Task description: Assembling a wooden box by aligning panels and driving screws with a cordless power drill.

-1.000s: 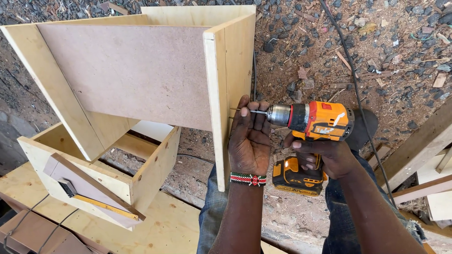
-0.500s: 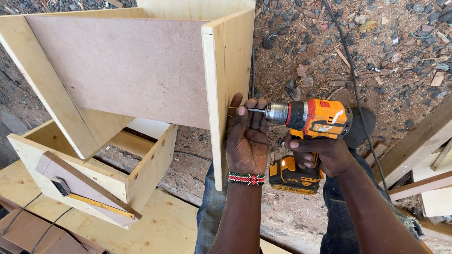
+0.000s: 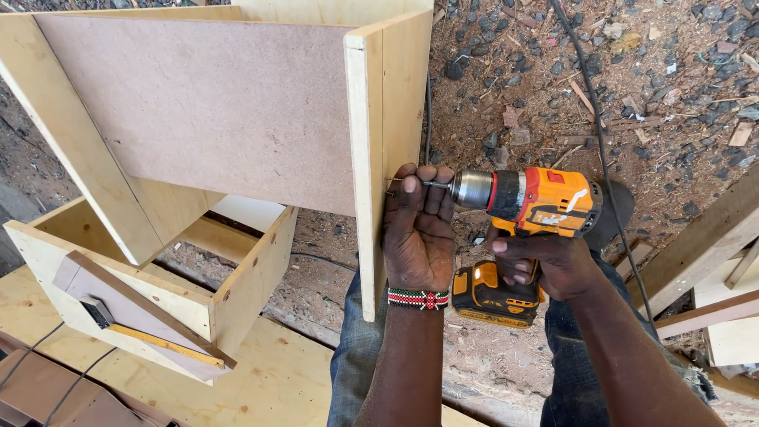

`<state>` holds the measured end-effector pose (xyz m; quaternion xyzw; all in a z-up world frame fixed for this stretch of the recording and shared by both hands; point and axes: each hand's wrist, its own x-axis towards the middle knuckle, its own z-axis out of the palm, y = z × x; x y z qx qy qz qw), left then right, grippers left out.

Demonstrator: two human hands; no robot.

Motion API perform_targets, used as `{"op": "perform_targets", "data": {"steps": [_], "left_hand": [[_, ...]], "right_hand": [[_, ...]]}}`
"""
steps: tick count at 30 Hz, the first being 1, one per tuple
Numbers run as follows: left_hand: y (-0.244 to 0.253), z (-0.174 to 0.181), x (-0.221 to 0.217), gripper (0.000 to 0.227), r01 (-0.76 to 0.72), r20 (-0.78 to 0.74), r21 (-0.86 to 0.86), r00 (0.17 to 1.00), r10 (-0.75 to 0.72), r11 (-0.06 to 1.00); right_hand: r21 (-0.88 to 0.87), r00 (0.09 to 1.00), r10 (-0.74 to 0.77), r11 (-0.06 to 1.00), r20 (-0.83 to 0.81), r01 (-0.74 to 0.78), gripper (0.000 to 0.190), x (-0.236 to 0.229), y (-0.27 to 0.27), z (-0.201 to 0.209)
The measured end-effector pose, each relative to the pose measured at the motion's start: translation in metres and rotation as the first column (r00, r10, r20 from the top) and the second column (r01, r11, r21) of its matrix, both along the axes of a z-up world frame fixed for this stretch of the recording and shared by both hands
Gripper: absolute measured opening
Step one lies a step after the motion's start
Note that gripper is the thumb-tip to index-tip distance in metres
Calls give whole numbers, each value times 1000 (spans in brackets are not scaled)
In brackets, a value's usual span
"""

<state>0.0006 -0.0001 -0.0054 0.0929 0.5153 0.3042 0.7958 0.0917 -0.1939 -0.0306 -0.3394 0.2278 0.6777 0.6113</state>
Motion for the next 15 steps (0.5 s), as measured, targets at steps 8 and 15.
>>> {"op": "perform_targets", "data": {"steps": [8,15], "left_hand": [[-2,-2,0,32,-15,-5,13,1000,15,1000],[-2,1,4,31,-13,-18,20,1000,14,1000]], "right_hand": [[58,1000,-2,998,8,2,33,1,1,3],[46,1000,-16,999,-25,17,31,-7,-7,-8]]}}
